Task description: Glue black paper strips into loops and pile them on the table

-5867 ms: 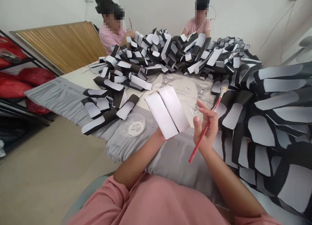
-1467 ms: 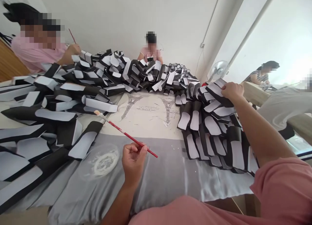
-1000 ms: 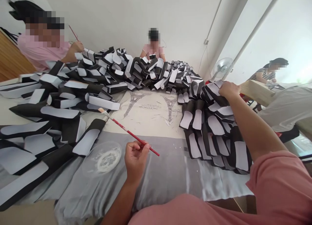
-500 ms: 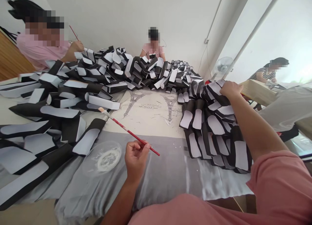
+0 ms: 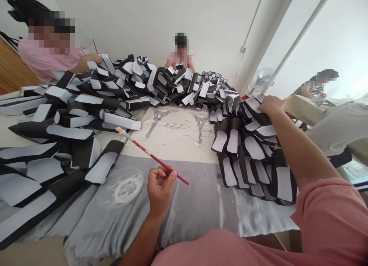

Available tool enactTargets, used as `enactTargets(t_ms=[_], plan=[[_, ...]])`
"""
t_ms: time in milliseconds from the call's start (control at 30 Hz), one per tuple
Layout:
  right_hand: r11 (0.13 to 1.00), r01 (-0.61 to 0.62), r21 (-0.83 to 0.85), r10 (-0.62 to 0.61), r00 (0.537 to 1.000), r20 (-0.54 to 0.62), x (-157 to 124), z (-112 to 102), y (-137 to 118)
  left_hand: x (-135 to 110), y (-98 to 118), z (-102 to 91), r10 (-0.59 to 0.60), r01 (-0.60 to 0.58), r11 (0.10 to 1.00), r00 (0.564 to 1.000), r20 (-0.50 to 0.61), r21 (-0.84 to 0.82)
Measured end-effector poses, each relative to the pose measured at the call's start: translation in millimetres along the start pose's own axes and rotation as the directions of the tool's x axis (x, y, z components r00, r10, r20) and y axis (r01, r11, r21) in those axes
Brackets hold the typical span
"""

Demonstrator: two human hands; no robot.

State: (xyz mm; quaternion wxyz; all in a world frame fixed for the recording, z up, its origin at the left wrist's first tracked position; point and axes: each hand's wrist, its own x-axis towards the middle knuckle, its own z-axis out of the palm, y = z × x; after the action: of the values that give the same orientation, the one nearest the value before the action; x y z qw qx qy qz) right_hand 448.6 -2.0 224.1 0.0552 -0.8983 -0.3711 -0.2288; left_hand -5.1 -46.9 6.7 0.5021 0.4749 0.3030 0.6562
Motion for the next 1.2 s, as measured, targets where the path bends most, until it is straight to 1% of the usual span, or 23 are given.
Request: enactTargets(t_ms=[133, 233, 300, 333, 367, 400, 467, 500, 533, 567, 600, 633, 700, 733, 800, 867, 933, 1000, 1033, 1100, 1133, 1167, 1200], plan=[[1.0, 0.021, -0.005, -0.021, 1.0, -0.001, -5, -7, 0, 1, -1, -0.7, -0.016, 0.016, 1.0, 1.0, 0.008, -0.011], [0.996, 0.091, -0.026, -0.091, 0.996, -0.024, -15, -26, -8, 2, -2, -0.1, -0.02, 0.02, 1.0, 1.0, -0.012, -0.01], [0.986, 0.155, -0.053, -0.161, 0.978, -0.13, -34, -47, -27, 1, -1, 2.1, -0.024, 0.024, 1.0, 0.999, -0.023, -0.017], [0.972, 0.232, -0.045, -0.236, 0.943, -0.235, -49, -59, -42, 1, -1, 3.7, -0.036, 0.036, 0.999, 0.999, -0.018, -0.023], [0.946, 0.323, -0.017, -0.309, 0.889, -0.338, -69, -70, -58, 1, -1, 5.7, -0.062, 0.062, 0.998, 0.998, 0.001, -0.032], [0.894, 0.447, 0.027, -0.397, 0.817, -0.418, -92, -79, -74, 1, 0, 7.7, -0.092, 0.093, 0.995, 0.995, 0.025, -0.04], [0.725, 0.682, 0.09, -0.565, 0.665, -0.488, -146, -89, -105, 4, 2, 11.0, -0.139, 0.141, 0.988, 0.989, 0.046, -0.058], [0.629, 0.771, 0.096, -0.634, 0.581, -0.51, -174, -88, -118, 5, 4, 11.9, -0.161, 0.165, 0.984, 0.985, 0.056, -0.064], [0.545, 0.833, 0.095, -0.687, 0.508, -0.519, -201, -84, -130, 7, 6, 12.4, -0.179, 0.183, 0.981, 0.982, 0.059, -0.067], [0.434, 0.896, 0.094, -0.748, 0.416, -0.517, -225, -75, -140, 7, 10, 12.3, -0.193, 0.197, 0.979, 0.979, 0.065, -0.06], [0.335, 0.938, 0.091, -0.811, 0.336, -0.478, -245, -62, -150, 8, 14, 11.8, -0.203, 0.206, 0.978, 0.976, 0.074, -0.038], [0.269, 0.958, 0.099, -0.849, 0.284, -0.445, -261, -48, -158, 7, 19, 10.8, -0.21, 0.211, 0.978, 0.973, 0.091, 0.004], [0.167, 0.969, 0.181, -0.88, 0.23, -0.416, -281, -18, -171, 4, 30, 7.5, -0.224, 0.204, 0.969, 0.963, 0.152, 0.136], [0.12, 0.964, 0.236, -0.872, 0.216, -0.438, -287, -5, -175, 2, 34, 5.3, -0.238, 0.197, 0.957, 0.952, 0.192, 0.211], [0.078, 0.938, 0.337, -0.863, 0.233, -0.449, -296, 17, -179, -2, 43, 0.6, -0.278, 0.177, 0.92, 0.924, 0.264, 0.35], [0.077, 0.899, 0.43, -0.844, 0.289, -0.451, -305, 31, -180, -7, 52, -4.7, -0.32, 0.161, 0.885, 0.892, 0.32, 0.438], [0.105, 0.839, 0.533, -0.819, 0.377, -0.433, -316, 42, -181, -10, 64, -12.1, -0.361, 0.159, 0.868, 0.852, 0.379, 0.471], [0.161, 0.765, 0.624, -0.771, 0.492, -0.404, -326, 54, -185, -6, 81, -25.2, -0.383, 0.152, 0.858, 0.825, 0.415, 0.49], [0.197, 0.73, 0.654, -0.736, 0.551, -0.393, -330, 61, -187, 0, 92, -35.1, -0.382, 0.13, 0.838, 0.834, 0.398, 0.53], [0.255, 0.677, 0.69, -0.676, 0.635, -0.374, -337, 75, -193, 20, 112, -62.8, -0.292, 0.044, 0.76, 0.914, 0.28, 0.648], [0.274, 0.658, 0.701, -0.651, 0.663, -0.368, -339, 81, -195, 35, 120, -80.0, -0.218, 0.019, 0.696, 0.958, 0.186, 0.718], [0.281, 0.644, 0.712, -0.634, 0.681, -0.366, -340, 87, -197, 53, 126, -98.6, -0.145, 0.02, 0.62, 0.985, 0.089, 0.784], [0.28, 0.633, 0.721, -0.62, 0.693, -0.368, -341, 91, -198, 73, 130, -117.5, -0.097, 0.052, 0.535, 0.995, 0.0, 0.843]])
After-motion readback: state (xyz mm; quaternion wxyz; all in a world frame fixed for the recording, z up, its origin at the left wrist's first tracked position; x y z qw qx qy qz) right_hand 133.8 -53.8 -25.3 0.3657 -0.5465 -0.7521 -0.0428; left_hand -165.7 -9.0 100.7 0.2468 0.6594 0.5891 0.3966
